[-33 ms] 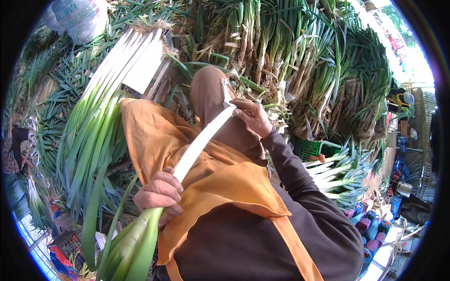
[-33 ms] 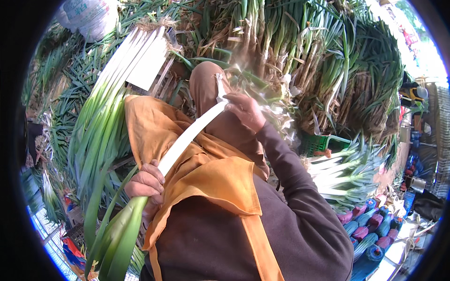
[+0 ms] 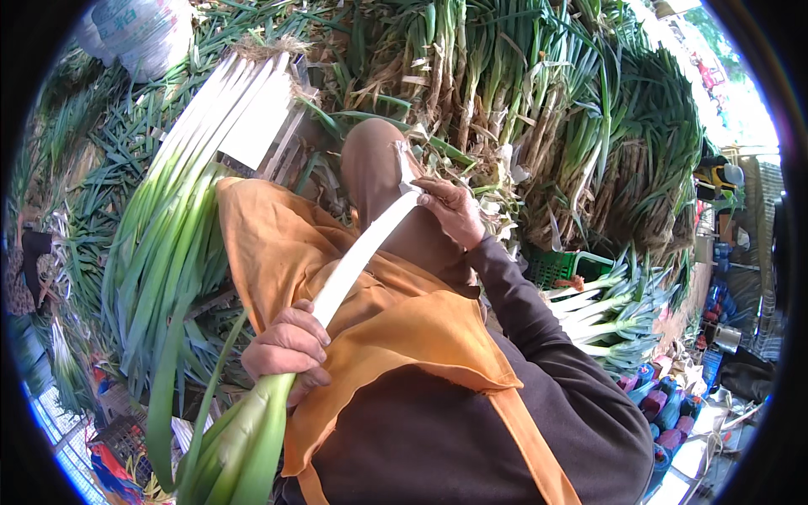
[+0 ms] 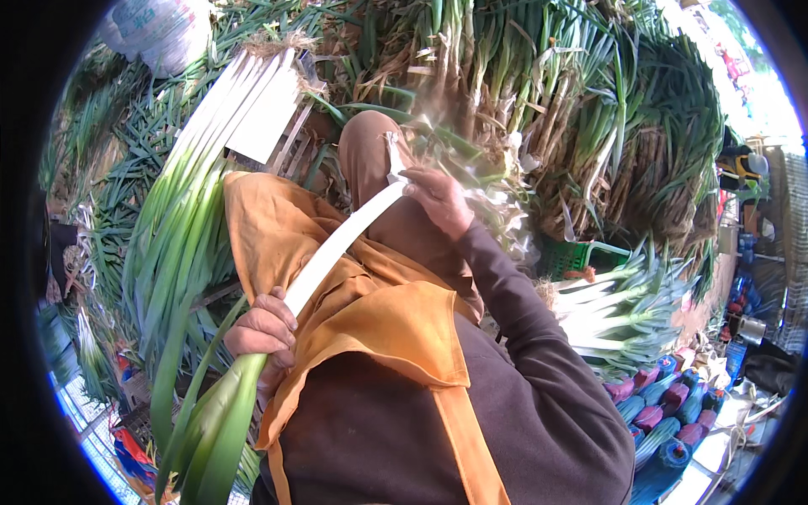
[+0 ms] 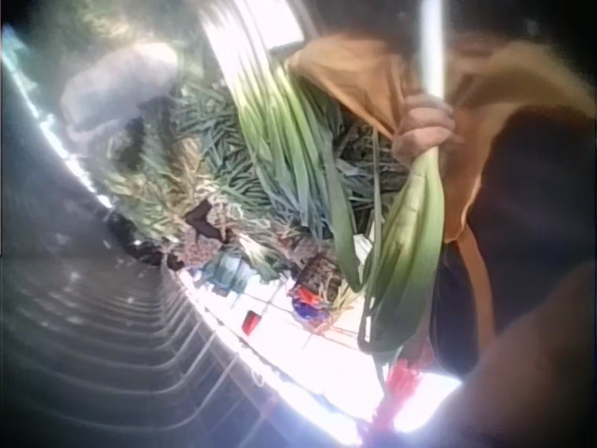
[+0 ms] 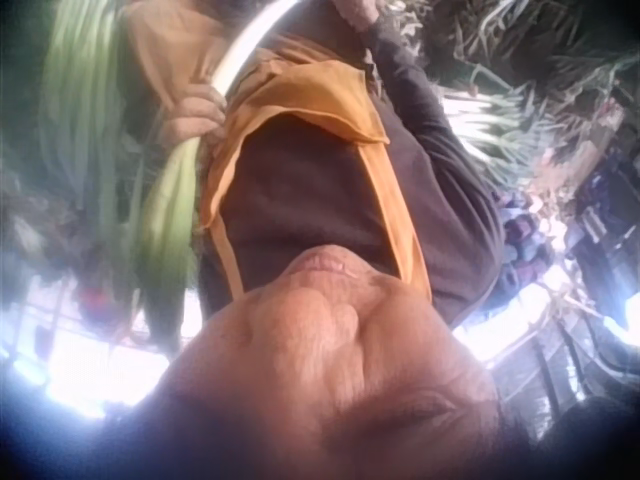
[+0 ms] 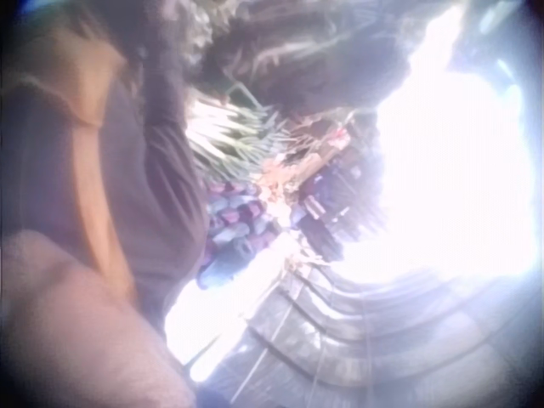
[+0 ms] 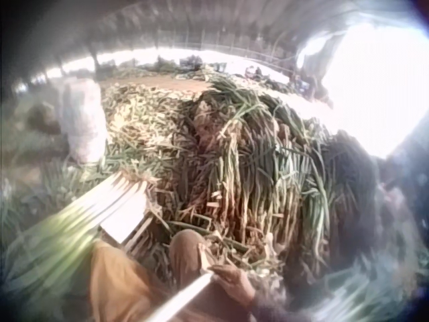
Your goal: The person sits on the ground and cleans green onions by hand. They pick up individual stalks, remove dry outer layers and roots, and place the cleaned onions into a neat pile.
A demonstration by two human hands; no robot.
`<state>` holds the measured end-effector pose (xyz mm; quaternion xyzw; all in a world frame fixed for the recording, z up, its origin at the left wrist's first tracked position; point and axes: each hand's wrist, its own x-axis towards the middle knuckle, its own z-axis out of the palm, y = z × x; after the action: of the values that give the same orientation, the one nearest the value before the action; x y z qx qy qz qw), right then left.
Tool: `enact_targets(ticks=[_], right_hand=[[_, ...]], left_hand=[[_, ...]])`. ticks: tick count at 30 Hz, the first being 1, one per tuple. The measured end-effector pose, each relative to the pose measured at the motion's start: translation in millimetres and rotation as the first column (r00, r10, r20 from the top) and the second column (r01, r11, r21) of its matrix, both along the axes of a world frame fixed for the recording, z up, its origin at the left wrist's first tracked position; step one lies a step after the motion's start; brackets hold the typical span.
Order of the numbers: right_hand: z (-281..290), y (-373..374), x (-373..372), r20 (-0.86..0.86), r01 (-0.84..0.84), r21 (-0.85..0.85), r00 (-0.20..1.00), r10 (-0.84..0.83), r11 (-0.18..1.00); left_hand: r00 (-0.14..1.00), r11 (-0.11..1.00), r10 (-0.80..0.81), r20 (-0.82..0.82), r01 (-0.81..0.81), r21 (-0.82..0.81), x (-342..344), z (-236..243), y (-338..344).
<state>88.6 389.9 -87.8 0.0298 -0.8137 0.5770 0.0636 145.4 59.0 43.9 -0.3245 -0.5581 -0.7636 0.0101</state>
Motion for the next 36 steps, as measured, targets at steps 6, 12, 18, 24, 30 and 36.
enact_targets(ticks=[6, 12, 18, 24, 30, 36], right_hand=[[-16.7, -16.3, -13.1, -0.081, 0.222, 0.269, 0.975, -0.208, 0.937], [-56.8, 18.9, -54.9, 0.526, 0.561, -0.384, 0.786, -0.326, 0.733], [-145.8, 190.2, -30.7, 0.291, 0.473, 0.540, 0.671, -0.681, 0.697], [-64.9, 184.4, -53.1, 0.043, 0.277, 0.667, 0.913, -0.407, 0.691], [66.2, -17.4, -47.8, -0.040, -0.587, 0.274, 0.785, 0.619, 0.762], [102.8, -52.7, -28.6, 0.308, -0.759, 0.246, 0.651, 0.694, 0.602]], left_hand=[[0.998, 0.998, -0.066, -0.013, 0.066, 0.002, 2.9, 2.8, 8.5], [0.976, 0.977, -0.206, -0.072, 0.200, -0.079, 3.5, 2.1, 21.3], [1.000, 0.999, -0.023, 0.014, 0.023, 0.026, 15.1, 35.6, 15.0], [0.680, 0.744, 0.134, 0.721, -0.550, 0.380, -6.6, -32.1, -13.9], [0.509, 0.576, -0.304, 0.805, -0.575, 0.581, -33.6, -98.9, -10.1], [0.500, 0.477, -0.122, 0.857, -0.728, 0.493, -38.0, -90.6, -39.9]])
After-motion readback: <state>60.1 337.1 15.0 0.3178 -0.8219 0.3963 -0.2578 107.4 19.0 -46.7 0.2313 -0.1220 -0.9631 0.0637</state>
